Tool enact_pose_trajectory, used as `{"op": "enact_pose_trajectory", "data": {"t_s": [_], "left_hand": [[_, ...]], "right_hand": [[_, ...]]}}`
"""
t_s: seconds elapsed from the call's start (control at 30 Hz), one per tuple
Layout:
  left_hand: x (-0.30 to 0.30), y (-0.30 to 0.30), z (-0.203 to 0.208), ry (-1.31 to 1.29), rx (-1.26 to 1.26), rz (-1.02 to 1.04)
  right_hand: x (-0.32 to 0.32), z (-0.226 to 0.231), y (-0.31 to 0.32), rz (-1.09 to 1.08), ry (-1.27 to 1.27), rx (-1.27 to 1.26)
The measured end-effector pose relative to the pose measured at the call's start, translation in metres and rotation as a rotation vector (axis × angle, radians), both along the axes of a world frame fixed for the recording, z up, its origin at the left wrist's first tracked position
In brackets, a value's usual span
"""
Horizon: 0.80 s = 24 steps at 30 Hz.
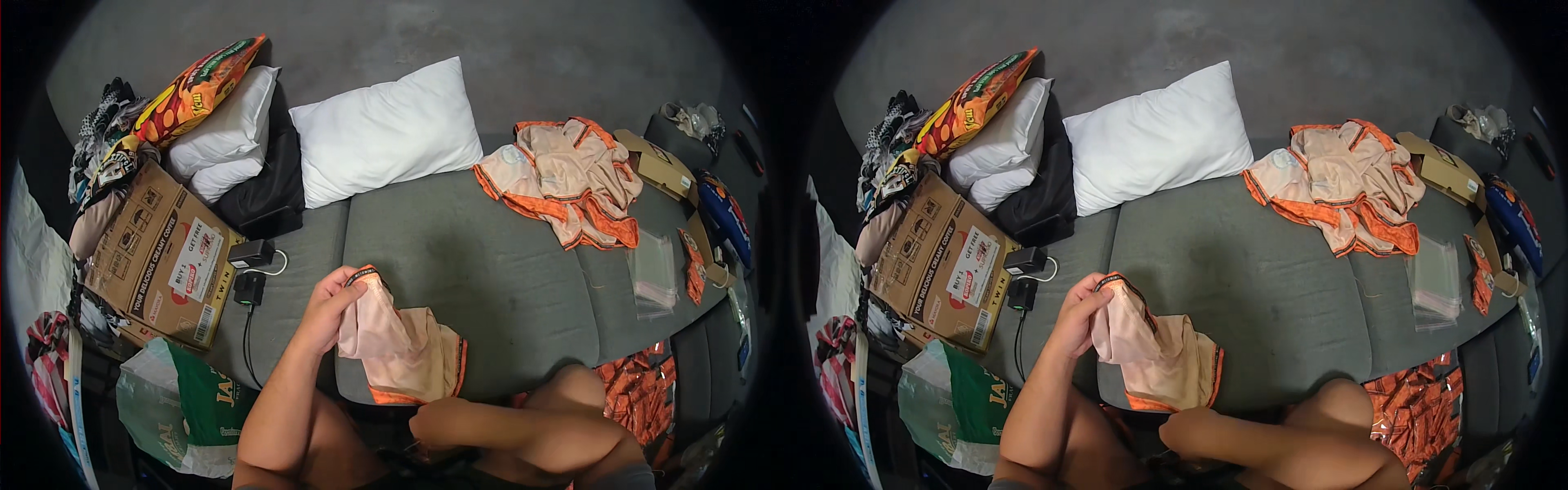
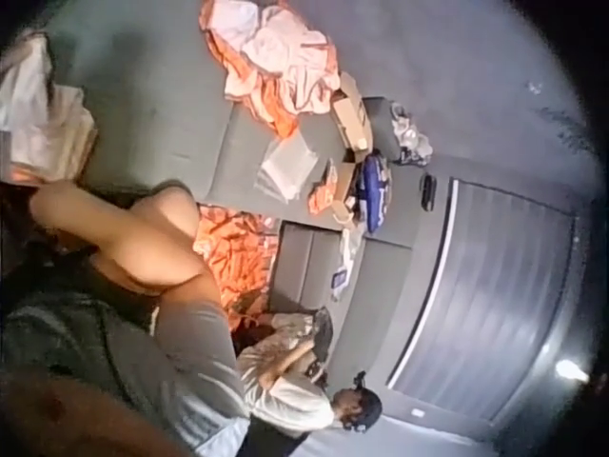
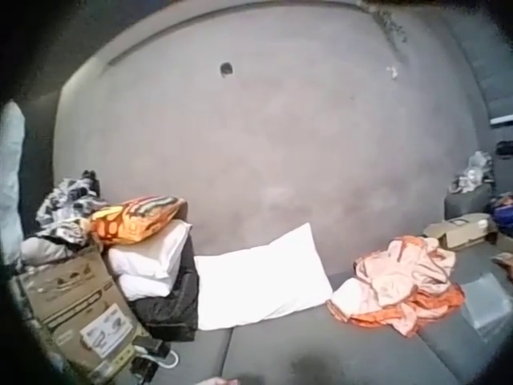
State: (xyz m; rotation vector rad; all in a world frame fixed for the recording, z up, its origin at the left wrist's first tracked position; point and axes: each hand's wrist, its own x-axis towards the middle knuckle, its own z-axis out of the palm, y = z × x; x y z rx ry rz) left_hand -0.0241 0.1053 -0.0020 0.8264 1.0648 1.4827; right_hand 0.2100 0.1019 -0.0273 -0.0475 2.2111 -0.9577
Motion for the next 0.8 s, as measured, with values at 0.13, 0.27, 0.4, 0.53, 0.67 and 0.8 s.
{"op": "enact_pose_trajectory", "data": {"t_s": [0.13,0.27,0.4,0.53,0.67,0.8], "left_hand": [[-0.001,-0.005,0.002,0.037,-0.012,-0.006],[0.000,-0.010,0.004,0.089,-0.028,-0.028],[0.001,-0.017,0.010,0.089,-0.076,-0.011],[0.009,-0.014,0.014,0.062,-0.129,-0.020],[0.026,-0.015,0.024,0.076,-0.171,0.047],[0.035,-0.020,0.033,0.150,-0.178,0.080]], "right_hand": [[-0.009,-0.020,0.009,0.010,0.121,0.178],[-0.003,0.021,0.046,-0.332,0.395,-0.228],[0.012,0.060,0.078,-0.738,0.511,-0.164],[0.013,0.049,0.090,-0.991,0.851,-0.196],[0.008,0.046,0.086,-0.978,1.001,-0.063],[0.004,0.044,0.079,-0.950,0.967,0.109]]}}
